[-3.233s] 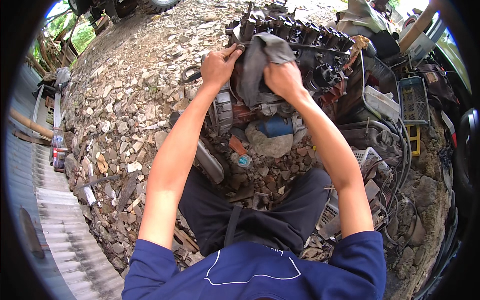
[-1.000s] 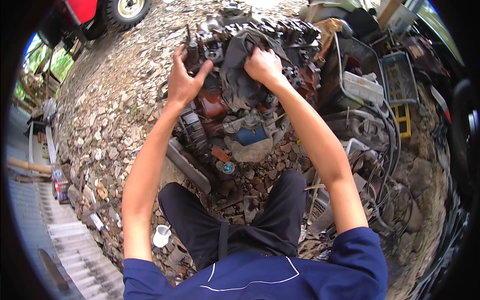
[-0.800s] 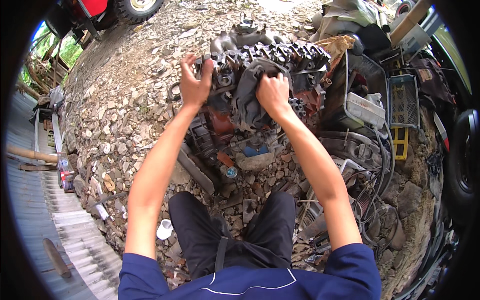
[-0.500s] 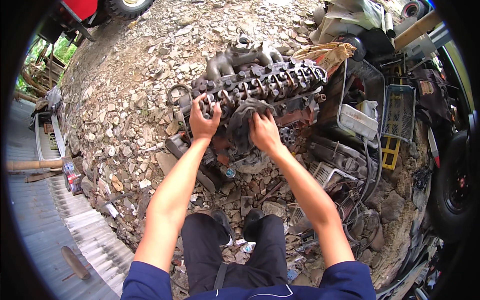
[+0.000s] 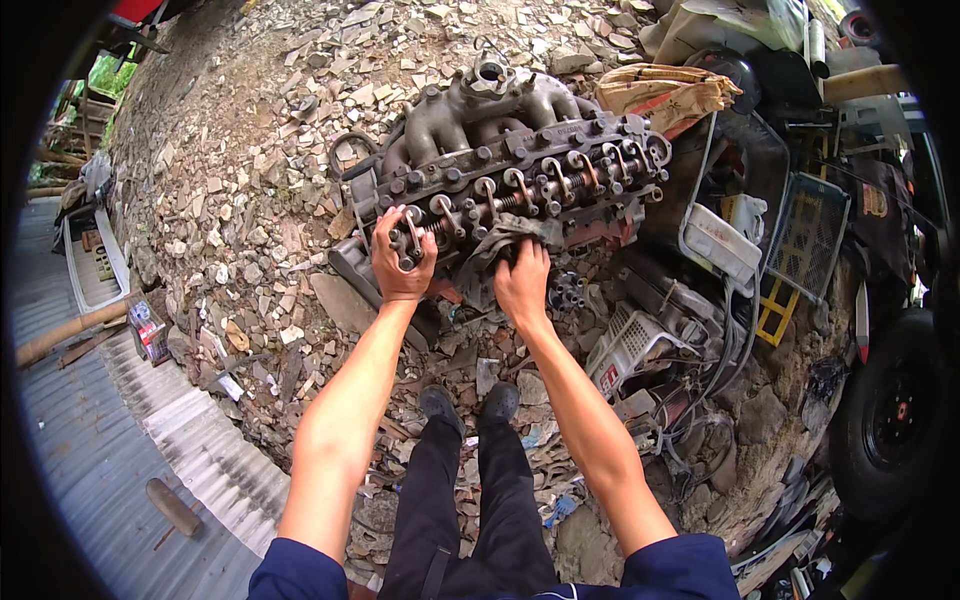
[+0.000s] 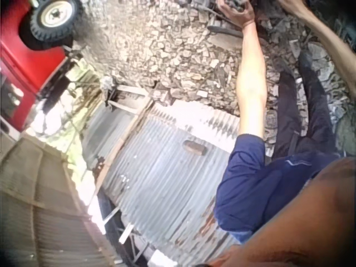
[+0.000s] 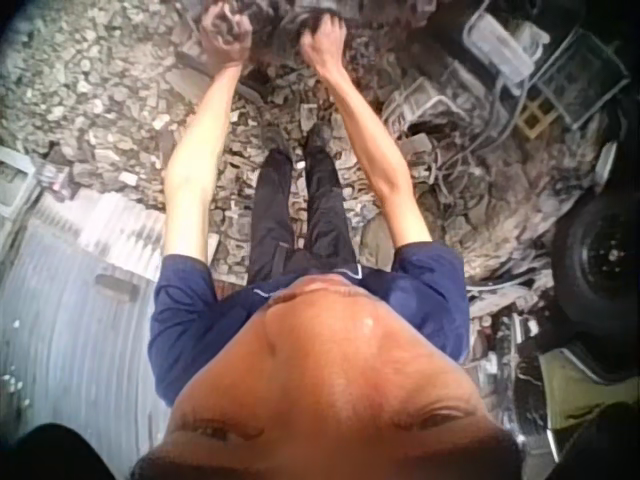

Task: The person wipes an engine cylinder head with a cloth by hand and then places a metal valve cover onto the engine block, aligning it with the mounting holes.

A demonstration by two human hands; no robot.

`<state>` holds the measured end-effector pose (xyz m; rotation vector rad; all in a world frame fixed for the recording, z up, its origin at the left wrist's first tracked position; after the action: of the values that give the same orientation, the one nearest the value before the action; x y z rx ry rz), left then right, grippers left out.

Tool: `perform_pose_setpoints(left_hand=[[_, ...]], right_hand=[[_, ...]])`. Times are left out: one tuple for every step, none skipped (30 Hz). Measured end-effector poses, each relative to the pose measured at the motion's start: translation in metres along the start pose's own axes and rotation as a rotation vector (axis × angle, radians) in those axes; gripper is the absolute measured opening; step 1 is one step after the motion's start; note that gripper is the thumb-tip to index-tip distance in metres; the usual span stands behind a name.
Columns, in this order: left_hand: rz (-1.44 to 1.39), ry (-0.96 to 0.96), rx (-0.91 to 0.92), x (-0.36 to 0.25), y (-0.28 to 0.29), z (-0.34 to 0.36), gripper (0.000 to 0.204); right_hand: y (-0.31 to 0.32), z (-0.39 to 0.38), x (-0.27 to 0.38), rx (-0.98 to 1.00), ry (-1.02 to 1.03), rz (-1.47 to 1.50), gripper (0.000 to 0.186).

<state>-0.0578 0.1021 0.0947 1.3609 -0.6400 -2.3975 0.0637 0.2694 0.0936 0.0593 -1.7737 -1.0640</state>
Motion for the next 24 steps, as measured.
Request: perform_pose_setpoints(left_hand=[[-0.016, 0.024, 0.007, 0.003, 0.004, 0.000, 0.053], [0.037, -0.001, -0.001, 0.004, 0.005, 0.001, 0.054], [0.016, -0.004, 0.003, -0.003, -0.002, 0.004, 0.054], [0.027, -0.010, 0.004, -0.002, 0.001, 0.005, 0.053], [0.039, -0.015, 0.005, -0.002, 0.004, 0.005, 0.053], [0.012, 0.032, 0.006, -0.003, 0.004, 0.006, 0.053], [0.028, 0.013, 0.007, -0.004, 0.005, 0.008, 0.052], [0.024, 0.012, 0.011, -0.002, 0.007, 0.007, 0.051], [0.012, 0.008, 0.018, -0.003, 0.005, 0.008, 0.051], [0.006, 0.011, 0.021, -0.003, 0.004, 0.007, 0.051], [-0.001, 0.012, 0.022, -0.001, 0.005, 0.006, 0.051], [-0.005, 0.013, 0.019, 0.002, 0.007, 0.006, 0.051], [-0.021, 0.015, 0.019, 0.003, 0.005, 0.005, 0.051], [-0.026, 0.019, 0.026, 0.002, 0.004, 0.005, 0.051], [-0.020, 0.028, 0.031, 0.005, 0.006, 0.003, 0.051], [-0.033, 0.030, 0.038, 0.002, 0.003, 0.004, 0.051], [-0.036, 0.022, 0.046, -0.001, 0.000, 0.005, 0.052], [-0.022, 0.018, 0.052, 0.000, 0.002, 0.005, 0.052], [-0.010, 0.013, 0.059, 0.001, 0.002, 0.005, 0.052], [-0.025, 0.020, 0.073, 0.001, 0.002, 0.005, 0.053], [-0.019, 0.026, 0.072, 0.003, 0.004, 0.004, 0.053], [-0.014, 0.031, 0.071, 0.004, 0.005, 0.004, 0.053], [-0.011, 0.035, 0.072, 0.005, 0.006, 0.004, 0.053], [-0.021, 0.037, 0.077, 0.006, 0.006, 0.004, 0.053]], right_hand=[[0.007, -0.003, 0.014, 0.033, -0.052, 0.137, 0.027], [0.017, -0.007, 0.019, 0.140, -0.339, 0.446, 0.013], [0.018, -0.012, 0.004, 0.005, -0.262, 0.707, 0.010], [0.025, -0.019, 0.012, -0.050, -0.222, 0.869, 0.009], [0.036, -0.024, 0.018, -0.108, -0.199, 0.872, 0.012], [0.052, -0.022, 0.034, -0.239, -0.190, 0.863, 0.014], [0.064, -0.013, 0.034, -0.358, -0.132, 0.866, 0.015], [0.078, 0.004, 0.055, -0.446, -0.110, 0.834, 0.016], [0.091, 0.026, 0.061, -0.448, -0.047, 0.716, 0.018], [0.099, 0.050, 0.070, -0.421, 0.039, 0.585, 0.021], [0.098, 0.073, 0.079, -0.341, 0.003, 0.440, 0.024], [0.096, 0.096, 0.088, -0.255, -0.021, 0.294, 0.028], [0.088, 0.115, 0.107, -0.187, 0.056, 0.076, 0.035], [0.070, 0.138, 0.102, 0.030, -0.015, -0.211, 0.041], [0.050, 0.148, 0.110, 0.230, 0.042, -0.446, 0.041], [0.036, 0.163, 0.093, 0.275, 0.131, -0.620, 0.038], [0.024, 0.172, 0.070, 0.321, 0.218, -0.793, 0.035], [0.017, 0.175, 0.069, 0.309, 0.207, -0.794, 0.033], [0.012, 0.178, 0.067, 0.295, 0.195, -0.796, 0.031], [0.007, 0.181, 0.064, 0.278, 0.180, -0.800, 0.030], [0.004, 0.179, 0.071, 0.250, 0.176, -0.757, 0.029], [0.002, 0.177, 0.076, 0.220, 0.169, -0.715, 0.028], [0.001, 0.175, 0.081, 0.189, 0.161, -0.674, 0.027], [-0.002, 0.175, 0.081, 0.193, 0.248, -0.675, 0.026]])
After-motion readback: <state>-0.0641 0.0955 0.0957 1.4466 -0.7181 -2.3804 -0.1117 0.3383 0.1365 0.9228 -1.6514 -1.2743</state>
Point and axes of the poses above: each hand's wrist, its own z-axis towards the middle knuckle, its own y-axis out of the back of the hand, x = y × z, the point moved 3 cm from there along z, towards the middle knuckle, and after that the axes turned 1 degree about y, right-handed, at the moved point
